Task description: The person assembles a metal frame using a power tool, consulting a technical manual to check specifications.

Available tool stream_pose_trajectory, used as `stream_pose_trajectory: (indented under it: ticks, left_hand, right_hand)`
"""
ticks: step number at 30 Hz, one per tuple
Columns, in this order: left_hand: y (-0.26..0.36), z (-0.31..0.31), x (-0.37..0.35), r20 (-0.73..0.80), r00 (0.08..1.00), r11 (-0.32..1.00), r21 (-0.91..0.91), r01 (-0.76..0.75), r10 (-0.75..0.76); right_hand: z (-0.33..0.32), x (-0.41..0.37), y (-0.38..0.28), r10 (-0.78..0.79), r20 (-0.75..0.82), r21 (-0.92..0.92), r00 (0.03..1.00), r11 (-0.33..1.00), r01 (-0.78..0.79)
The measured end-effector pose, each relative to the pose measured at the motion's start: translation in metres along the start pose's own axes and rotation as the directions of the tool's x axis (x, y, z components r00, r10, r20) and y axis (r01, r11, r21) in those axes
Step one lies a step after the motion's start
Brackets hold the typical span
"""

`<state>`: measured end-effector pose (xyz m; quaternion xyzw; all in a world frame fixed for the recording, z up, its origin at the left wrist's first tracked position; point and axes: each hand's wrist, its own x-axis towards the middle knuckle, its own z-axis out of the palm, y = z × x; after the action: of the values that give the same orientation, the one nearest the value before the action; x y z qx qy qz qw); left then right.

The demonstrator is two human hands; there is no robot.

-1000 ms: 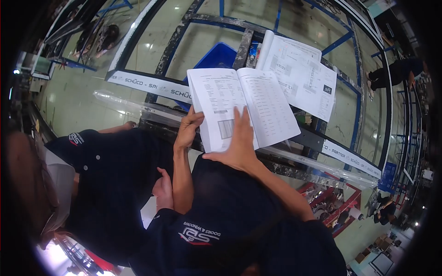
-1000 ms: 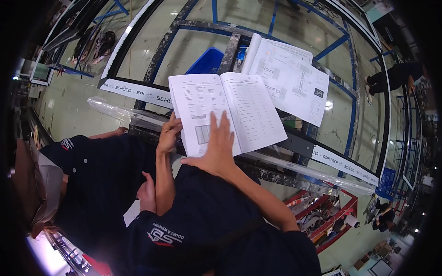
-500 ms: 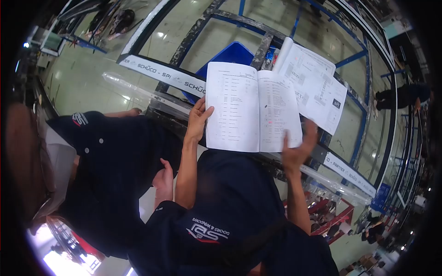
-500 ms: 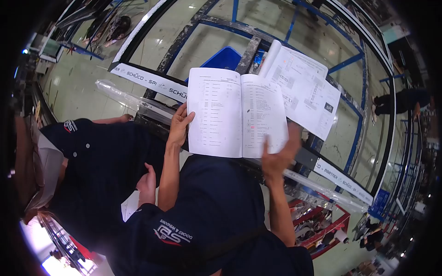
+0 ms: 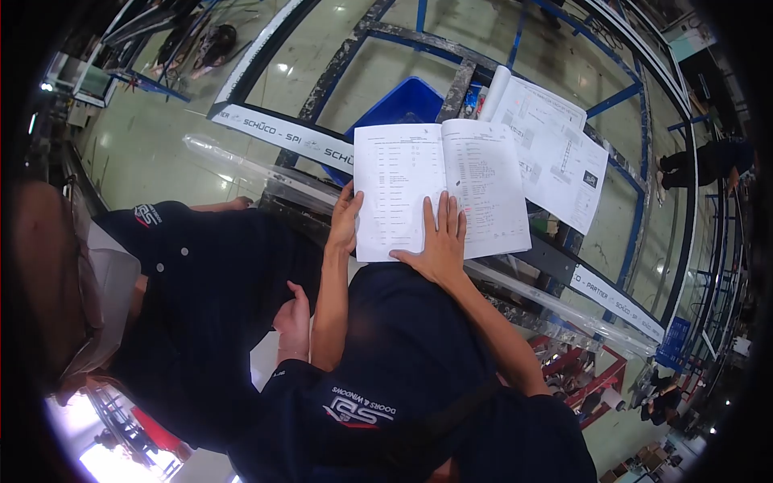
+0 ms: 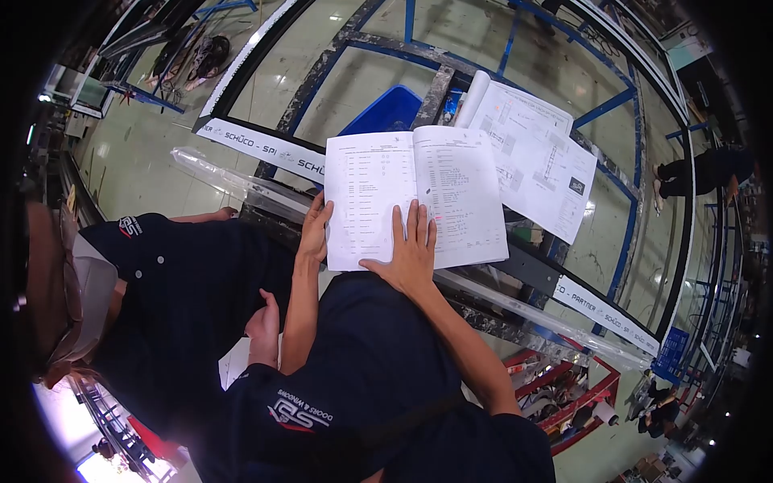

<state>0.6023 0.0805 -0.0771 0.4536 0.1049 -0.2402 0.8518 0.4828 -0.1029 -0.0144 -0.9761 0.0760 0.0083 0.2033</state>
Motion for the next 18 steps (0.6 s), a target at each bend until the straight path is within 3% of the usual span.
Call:
stream_pose_trajectory:
  ticks: [11, 18]
  left_hand:
    - [0.006, 0.007, -0.012, 0.004, 0.999, 0.999, -0.031, 0.045, -0.045]
    - [0.008, 0.01, -0.014, 0.019, 0.999, 0.999, -0.027, 0.047, -0.046]
  right_hand:
    - [0.006, 0.001, -0.002, 0.01, 0.036, -0.045, 0.999, 0.999, -0.008]
    - [0.01, 0.002, 0.002, -0.053, -0.083, -0.066, 0.995, 0.997, 0.048]
